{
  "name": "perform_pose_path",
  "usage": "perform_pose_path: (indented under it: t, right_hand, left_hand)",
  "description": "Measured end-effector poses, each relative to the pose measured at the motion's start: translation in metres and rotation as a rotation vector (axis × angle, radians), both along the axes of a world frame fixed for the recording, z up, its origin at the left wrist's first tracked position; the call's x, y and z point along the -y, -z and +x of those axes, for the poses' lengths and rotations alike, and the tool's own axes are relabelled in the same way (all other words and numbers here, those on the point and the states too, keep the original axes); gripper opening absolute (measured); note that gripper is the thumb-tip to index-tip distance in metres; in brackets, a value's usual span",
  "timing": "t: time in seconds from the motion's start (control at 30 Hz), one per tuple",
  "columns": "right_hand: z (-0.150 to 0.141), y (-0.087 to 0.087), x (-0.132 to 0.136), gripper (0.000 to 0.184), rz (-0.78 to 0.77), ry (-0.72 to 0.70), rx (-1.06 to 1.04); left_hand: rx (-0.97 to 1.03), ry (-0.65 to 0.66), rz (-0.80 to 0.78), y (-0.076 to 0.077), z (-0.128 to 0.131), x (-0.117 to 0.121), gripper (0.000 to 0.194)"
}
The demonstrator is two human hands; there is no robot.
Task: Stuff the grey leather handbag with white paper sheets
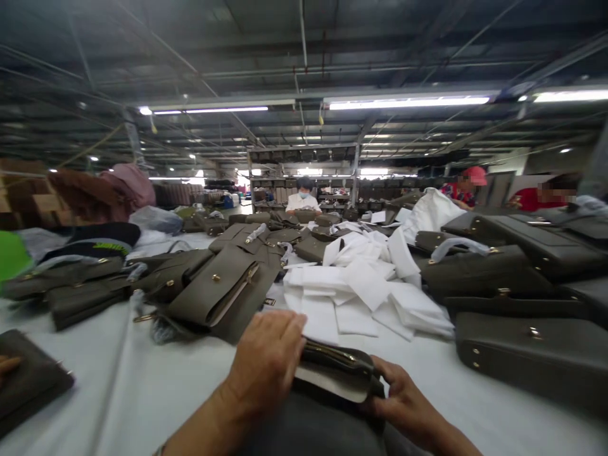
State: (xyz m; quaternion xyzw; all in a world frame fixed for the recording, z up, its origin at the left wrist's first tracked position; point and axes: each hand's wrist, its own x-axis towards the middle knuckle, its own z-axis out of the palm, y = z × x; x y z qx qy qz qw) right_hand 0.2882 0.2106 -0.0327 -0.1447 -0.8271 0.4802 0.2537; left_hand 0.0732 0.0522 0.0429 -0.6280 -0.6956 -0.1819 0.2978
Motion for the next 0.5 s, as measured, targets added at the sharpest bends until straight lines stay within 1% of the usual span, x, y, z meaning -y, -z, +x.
perform_pose_path:
  t: [0.03,0.07,0.13,0.17,0.23,0.27,0.3,0.33,0.37,0.4,0.47,0.5]
  right_hand:
    - [0.000,0.000,0.000,0.032,-0.013,0.004,-0.001]
    - [0.001,0.001,0.000,0.034,-0.028,0.013,0.000]
    - [0.002,0.000,-0.001,0.041,-0.058,0.025,0.017]
    - [0.003,-0.001,-0.003,0.046,-0.072,0.027,0.032]
    - [0.006,-0.007,-0.011,0.055,-0.106,-0.030,0.085]
    - [0.007,-0.012,-0.018,0.058,-0.131,-0.067,0.114]
    - [0.008,-0.018,-0.027,0.060,-0.156,-0.082,0.139]
    - [0.008,-0.025,-0.038,0.061,-0.172,-0.049,0.153]
    - [0.008,-0.032,-0.051,0.061,-0.171,0.032,0.161]
    - [0.006,-0.039,-0.067,0.063,-0.149,0.163,0.161]
    - [-0.003,-0.051,-0.103,0.074,-0.007,0.476,0.146]
    - [-0.013,-0.055,-0.121,0.083,0.090,0.592,0.134]
  left_hand:
    - [-0.053,0.102,0.047,0.011,0.006,-0.004,0.028]
    - [-0.091,0.173,0.087,0.021,0.009,-0.007,0.028]
    - [-0.114,0.219,0.185,0.037,0.008,-0.014,0.026]
    - [-0.122,0.239,0.254,0.042,0.005,-0.016,0.027]
    - [-0.148,0.310,0.383,0.048,-0.003,-0.019,0.028]
    - [-0.158,0.352,0.416,0.048,-0.007,-0.019,0.029]
    - [-0.162,0.391,0.436,0.048,-0.010,-0.018,0.030]
    - [-0.160,0.422,0.443,0.048,-0.013,-0.018,0.031]
    - [-0.151,0.441,0.451,0.049,-0.014,-0.018,0.029]
    - [-0.139,0.448,0.461,0.049,-0.015,-0.018,0.028]
    - [-0.117,0.454,0.511,0.052,-0.015,-0.020,0.023]
    - [-0.114,0.454,0.514,0.053,-0.014,-0.022,0.019]
